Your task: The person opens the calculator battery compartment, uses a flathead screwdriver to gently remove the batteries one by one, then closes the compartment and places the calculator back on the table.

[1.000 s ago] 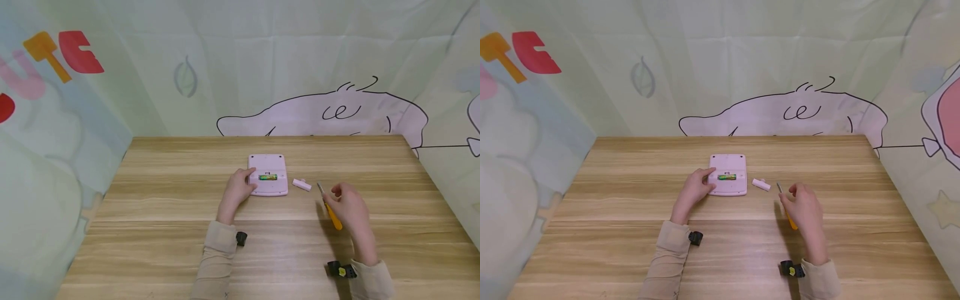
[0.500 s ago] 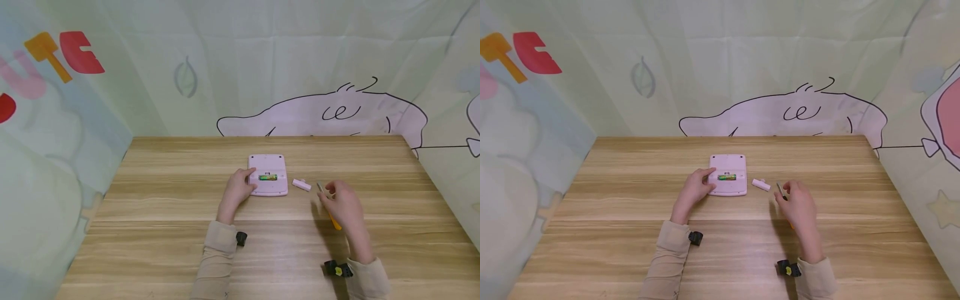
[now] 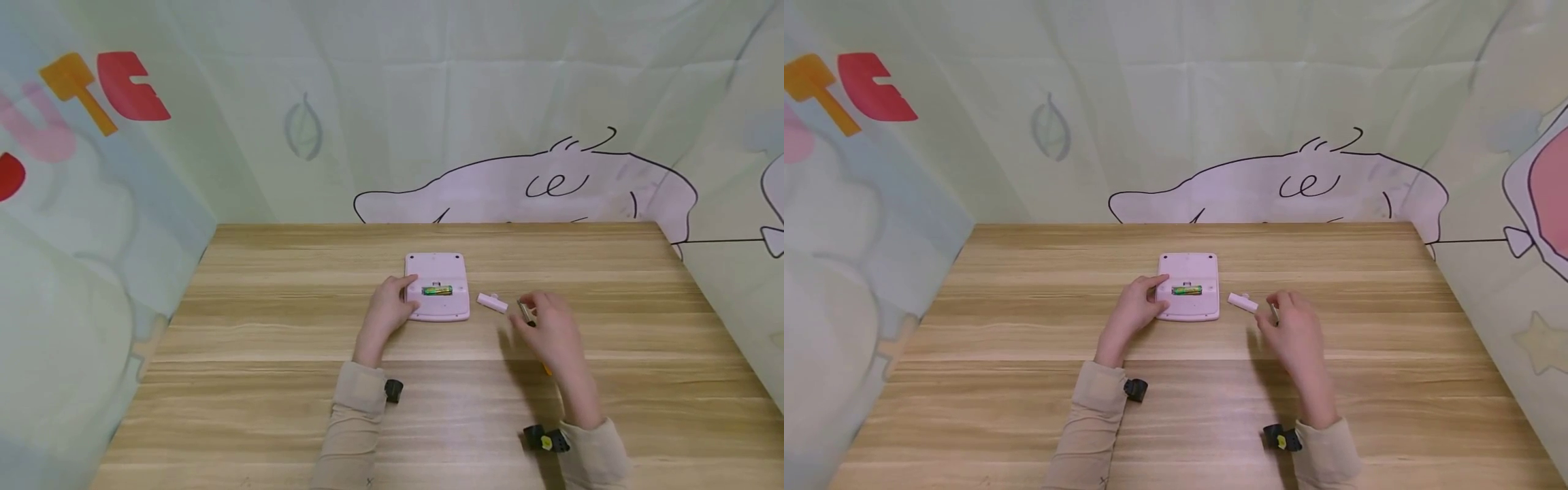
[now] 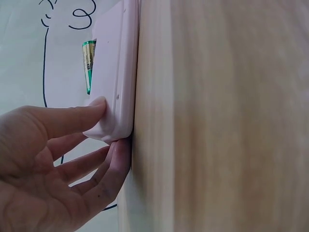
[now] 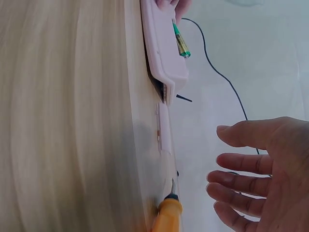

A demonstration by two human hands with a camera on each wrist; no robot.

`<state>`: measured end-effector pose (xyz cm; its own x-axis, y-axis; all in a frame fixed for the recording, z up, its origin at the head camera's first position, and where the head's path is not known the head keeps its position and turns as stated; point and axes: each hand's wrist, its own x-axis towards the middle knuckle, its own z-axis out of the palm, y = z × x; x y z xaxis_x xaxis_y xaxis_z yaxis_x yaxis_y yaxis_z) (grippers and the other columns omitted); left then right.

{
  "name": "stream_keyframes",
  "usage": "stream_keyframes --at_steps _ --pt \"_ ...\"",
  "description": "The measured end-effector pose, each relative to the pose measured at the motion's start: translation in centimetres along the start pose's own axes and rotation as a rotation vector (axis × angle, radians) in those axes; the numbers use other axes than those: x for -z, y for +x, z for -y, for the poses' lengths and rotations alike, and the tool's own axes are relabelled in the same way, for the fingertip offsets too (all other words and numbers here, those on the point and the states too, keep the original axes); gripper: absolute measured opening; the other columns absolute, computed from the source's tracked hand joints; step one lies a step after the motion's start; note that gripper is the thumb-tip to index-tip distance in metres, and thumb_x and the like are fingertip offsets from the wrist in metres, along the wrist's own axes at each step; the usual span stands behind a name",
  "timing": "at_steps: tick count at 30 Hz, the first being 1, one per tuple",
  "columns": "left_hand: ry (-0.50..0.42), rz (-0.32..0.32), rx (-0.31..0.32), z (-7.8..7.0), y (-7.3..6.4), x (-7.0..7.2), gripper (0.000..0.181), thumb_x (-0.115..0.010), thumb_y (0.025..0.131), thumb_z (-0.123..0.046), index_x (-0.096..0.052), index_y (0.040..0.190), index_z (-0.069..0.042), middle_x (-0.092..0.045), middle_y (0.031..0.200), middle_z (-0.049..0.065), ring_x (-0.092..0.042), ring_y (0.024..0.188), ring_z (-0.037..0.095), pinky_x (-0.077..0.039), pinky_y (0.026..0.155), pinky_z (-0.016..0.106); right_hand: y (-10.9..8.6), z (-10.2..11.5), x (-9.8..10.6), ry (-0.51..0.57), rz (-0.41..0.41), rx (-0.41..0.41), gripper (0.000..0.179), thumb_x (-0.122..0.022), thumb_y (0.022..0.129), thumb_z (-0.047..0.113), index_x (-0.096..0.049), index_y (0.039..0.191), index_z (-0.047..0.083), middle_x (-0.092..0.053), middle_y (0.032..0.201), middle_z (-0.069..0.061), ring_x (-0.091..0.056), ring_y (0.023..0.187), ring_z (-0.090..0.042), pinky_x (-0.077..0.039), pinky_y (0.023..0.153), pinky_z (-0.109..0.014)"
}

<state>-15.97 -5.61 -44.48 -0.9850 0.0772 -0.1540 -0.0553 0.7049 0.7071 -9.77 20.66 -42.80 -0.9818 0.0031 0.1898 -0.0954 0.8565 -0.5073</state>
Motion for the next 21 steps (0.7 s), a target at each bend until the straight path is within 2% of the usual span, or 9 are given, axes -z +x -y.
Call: stream_keyframes --at_steps 7,13,21 --pt "-0.007 0.002 0.004 -0.1 0.0 0.0 0.053 -0.070 0.086 -0.011 -0.055 0.137 -0.014 -0.057 0.130 0.017 -0.055 0.119 0.030 -0.045 0.104 0.044 0.3 0.9 -0.8 0.015 0.047 -0.025 0.034 -0.068 0.087 0.021 -0.061 0.111 -0.002 -0.062 0.107 -0.022 -0.057 0.099 -0.036 -0.047 0.084 -0.051" --pt "0.001 0.004 0.008 -0.1 0.0 0.0 0.053 -0.070 0.086 -0.012 -0.055 0.137 -0.014 -0.057 0.130 0.017 -0.055 0.119 0.030 -0.045 0.104 0.044 0.6 1.5 -1.2 0.040 0.056 -0.020 0.034 -0.067 0.087 0.019 -0.060 0.112 -0.002 -0.061 0.109 -0.023 -0.055 0.103 -0.038 -0.046 0.088 -0.053" --pt "-0.001 0.000 0.009 -0.1 -0.1 0.0 0.053 -0.070 0.086 -0.012 -0.055 0.136 -0.014 -0.057 0.129 0.016 -0.056 0.116 0.029 -0.046 0.102 0.044 1.1 1.5 -2.0 0.051 0.046 0.085 0.035 -0.071 0.084 0.017 -0.061 0.111 -0.003 -0.062 0.108 -0.022 -0.056 0.103 -0.038 -0.046 0.091 -0.053"
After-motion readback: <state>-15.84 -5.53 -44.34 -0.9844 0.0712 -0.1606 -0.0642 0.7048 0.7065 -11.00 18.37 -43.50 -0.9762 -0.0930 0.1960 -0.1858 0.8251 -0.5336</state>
